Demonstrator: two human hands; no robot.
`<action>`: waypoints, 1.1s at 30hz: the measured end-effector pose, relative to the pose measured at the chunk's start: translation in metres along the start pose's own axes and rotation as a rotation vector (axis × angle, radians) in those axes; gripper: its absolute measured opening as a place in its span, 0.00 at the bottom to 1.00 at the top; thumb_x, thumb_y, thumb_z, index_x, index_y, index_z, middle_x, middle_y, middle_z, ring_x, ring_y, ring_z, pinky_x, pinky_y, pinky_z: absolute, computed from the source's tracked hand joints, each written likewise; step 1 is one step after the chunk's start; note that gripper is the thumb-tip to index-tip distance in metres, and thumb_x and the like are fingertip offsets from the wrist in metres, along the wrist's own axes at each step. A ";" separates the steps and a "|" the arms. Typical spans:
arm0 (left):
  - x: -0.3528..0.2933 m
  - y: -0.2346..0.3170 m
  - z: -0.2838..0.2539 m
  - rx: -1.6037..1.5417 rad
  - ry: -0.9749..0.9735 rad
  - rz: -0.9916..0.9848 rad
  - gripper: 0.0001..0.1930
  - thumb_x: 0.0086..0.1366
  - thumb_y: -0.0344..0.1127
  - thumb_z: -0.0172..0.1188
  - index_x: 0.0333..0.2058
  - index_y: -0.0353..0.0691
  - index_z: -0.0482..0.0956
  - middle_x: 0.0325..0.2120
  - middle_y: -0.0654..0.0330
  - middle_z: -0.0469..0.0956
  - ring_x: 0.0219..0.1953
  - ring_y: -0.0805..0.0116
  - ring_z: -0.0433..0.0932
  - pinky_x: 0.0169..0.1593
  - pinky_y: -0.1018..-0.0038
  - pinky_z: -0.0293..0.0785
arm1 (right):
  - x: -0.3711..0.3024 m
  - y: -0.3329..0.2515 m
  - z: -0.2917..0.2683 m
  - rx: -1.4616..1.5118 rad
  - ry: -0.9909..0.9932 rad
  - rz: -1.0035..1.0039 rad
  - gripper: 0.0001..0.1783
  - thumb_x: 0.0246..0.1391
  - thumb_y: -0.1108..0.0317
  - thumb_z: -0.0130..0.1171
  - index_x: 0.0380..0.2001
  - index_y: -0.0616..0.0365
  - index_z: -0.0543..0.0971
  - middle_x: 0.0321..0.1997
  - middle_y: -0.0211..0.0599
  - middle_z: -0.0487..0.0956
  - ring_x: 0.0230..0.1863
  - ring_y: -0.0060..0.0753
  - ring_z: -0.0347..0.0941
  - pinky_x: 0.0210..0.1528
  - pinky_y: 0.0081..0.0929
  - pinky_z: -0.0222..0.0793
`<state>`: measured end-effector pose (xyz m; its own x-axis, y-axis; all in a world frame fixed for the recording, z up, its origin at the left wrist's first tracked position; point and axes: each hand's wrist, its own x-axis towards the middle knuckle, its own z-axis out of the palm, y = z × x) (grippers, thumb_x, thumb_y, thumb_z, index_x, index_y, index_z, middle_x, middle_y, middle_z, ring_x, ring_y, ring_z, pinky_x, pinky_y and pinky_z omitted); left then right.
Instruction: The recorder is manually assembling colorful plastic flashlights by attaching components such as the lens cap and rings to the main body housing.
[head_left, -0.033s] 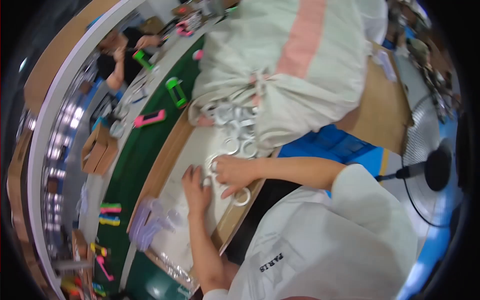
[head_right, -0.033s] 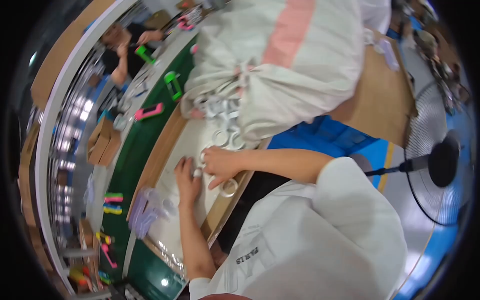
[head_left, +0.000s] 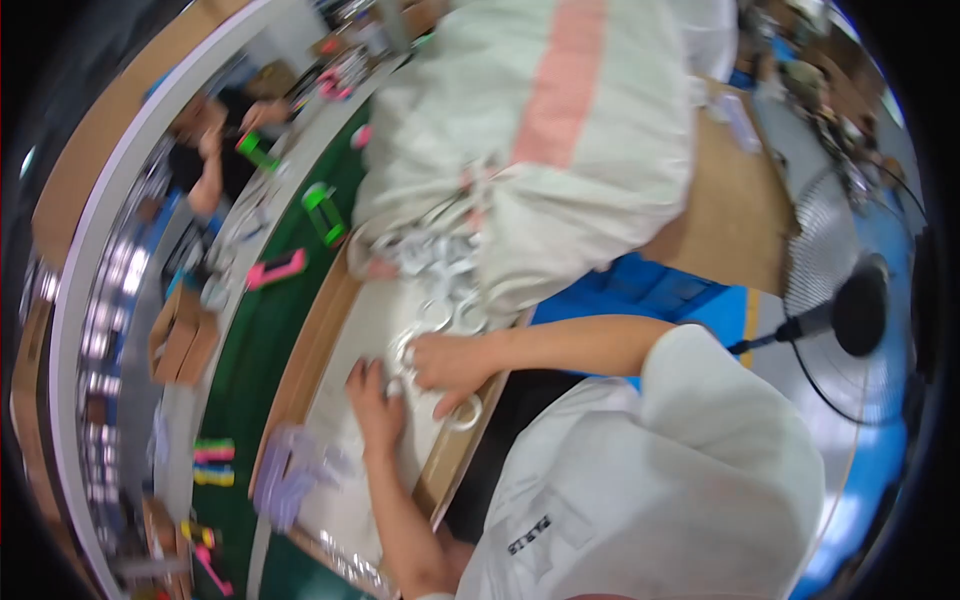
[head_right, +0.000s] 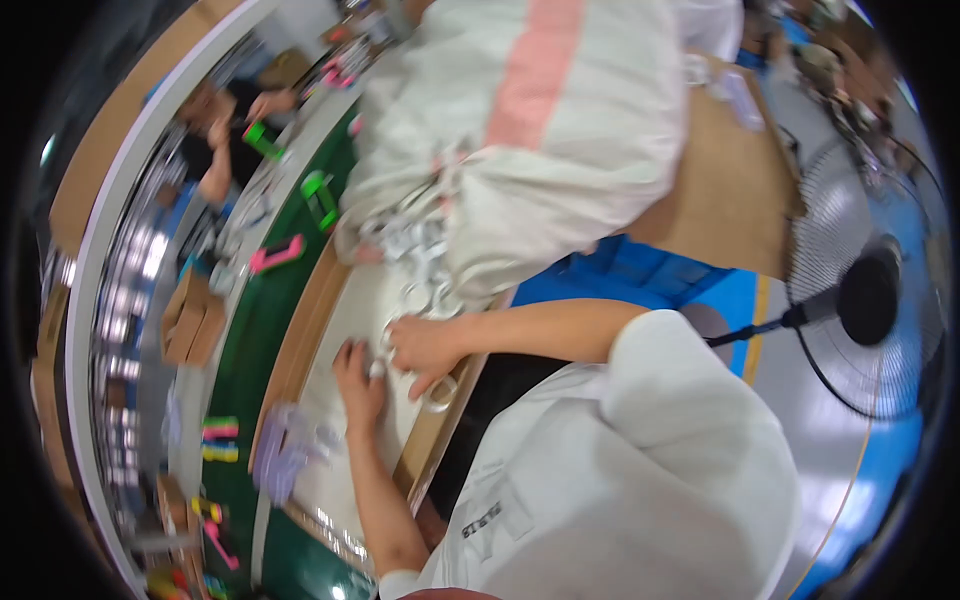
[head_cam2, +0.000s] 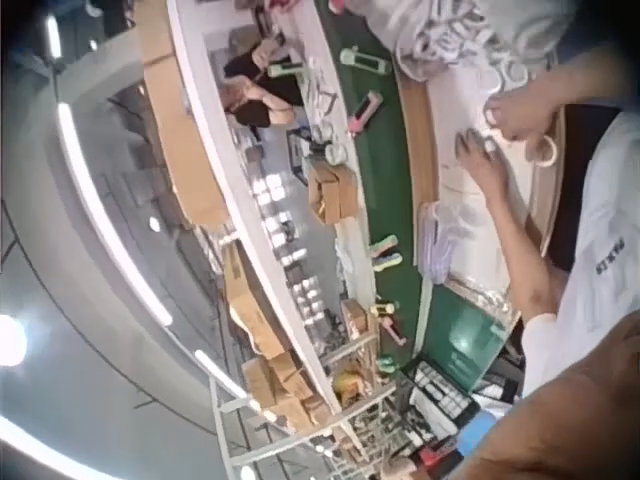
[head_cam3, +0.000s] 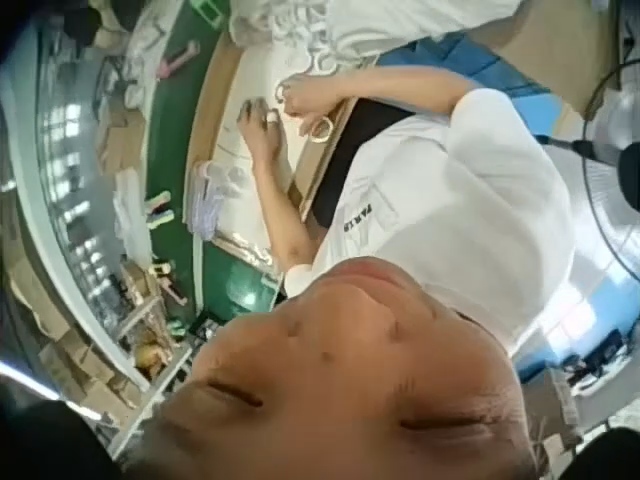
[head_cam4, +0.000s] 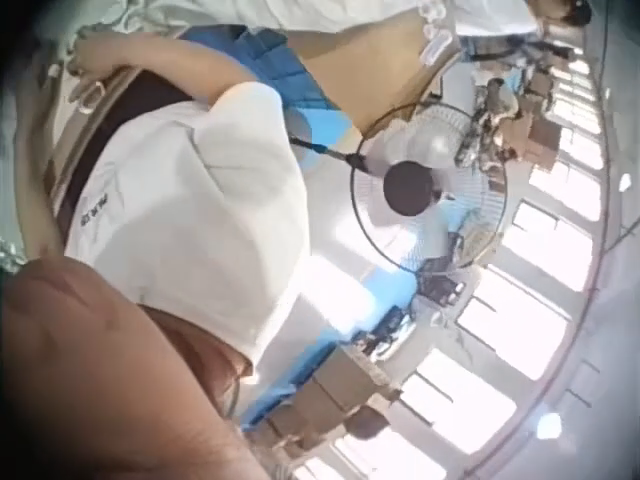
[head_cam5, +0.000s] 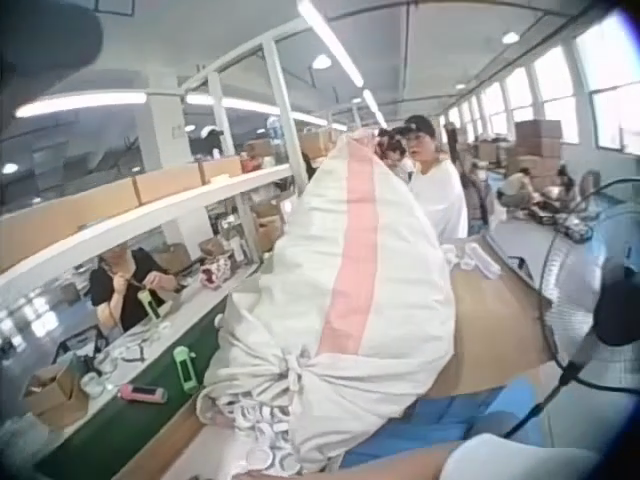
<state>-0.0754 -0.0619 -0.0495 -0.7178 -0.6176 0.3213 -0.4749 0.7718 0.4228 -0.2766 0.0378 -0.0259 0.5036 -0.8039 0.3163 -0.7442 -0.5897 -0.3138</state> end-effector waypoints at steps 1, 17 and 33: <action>-0.006 -0.004 -0.004 -0.003 0.004 -0.038 0.22 0.57 0.33 0.58 0.51 0.34 0.72 0.56 0.38 0.63 0.57 0.41 0.62 0.61 0.56 0.58 | 0.000 -0.002 -0.004 0.012 -0.075 -0.023 0.30 0.38 0.40 0.64 0.28 0.60 0.79 0.36 0.49 0.73 0.46 0.54 0.66 0.47 0.45 0.63; -0.006 0.004 0.010 -0.029 0.090 0.066 0.26 0.55 0.33 0.61 0.54 0.35 0.68 0.52 0.42 0.67 0.55 0.44 0.64 0.60 0.58 0.59 | -0.032 -0.003 0.004 -0.121 -0.089 0.154 0.16 0.44 0.57 0.64 0.28 0.60 0.77 0.29 0.48 0.76 0.37 0.52 0.74 0.39 0.46 0.70; -0.007 0.025 -0.022 -0.057 0.224 -0.077 0.27 0.49 0.27 0.60 0.52 0.39 0.70 0.50 0.47 0.69 0.54 0.47 0.66 0.58 0.59 0.63 | 0.063 0.009 -0.019 1.740 0.378 0.654 0.11 0.57 0.66 0.56 0.40 0.61 0.72 0.38 0.40 0.78 0.42 0.41 0.79 0.37 0.39 0.80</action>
<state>-0.0711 -0.0414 -0.0219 -0.5464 -0.6975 0.4637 -0.4897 0.7152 0.4987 -0.2604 -0.0167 0.0080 0.0758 -0.9883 -0.1325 0.5777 0.1518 -0.8020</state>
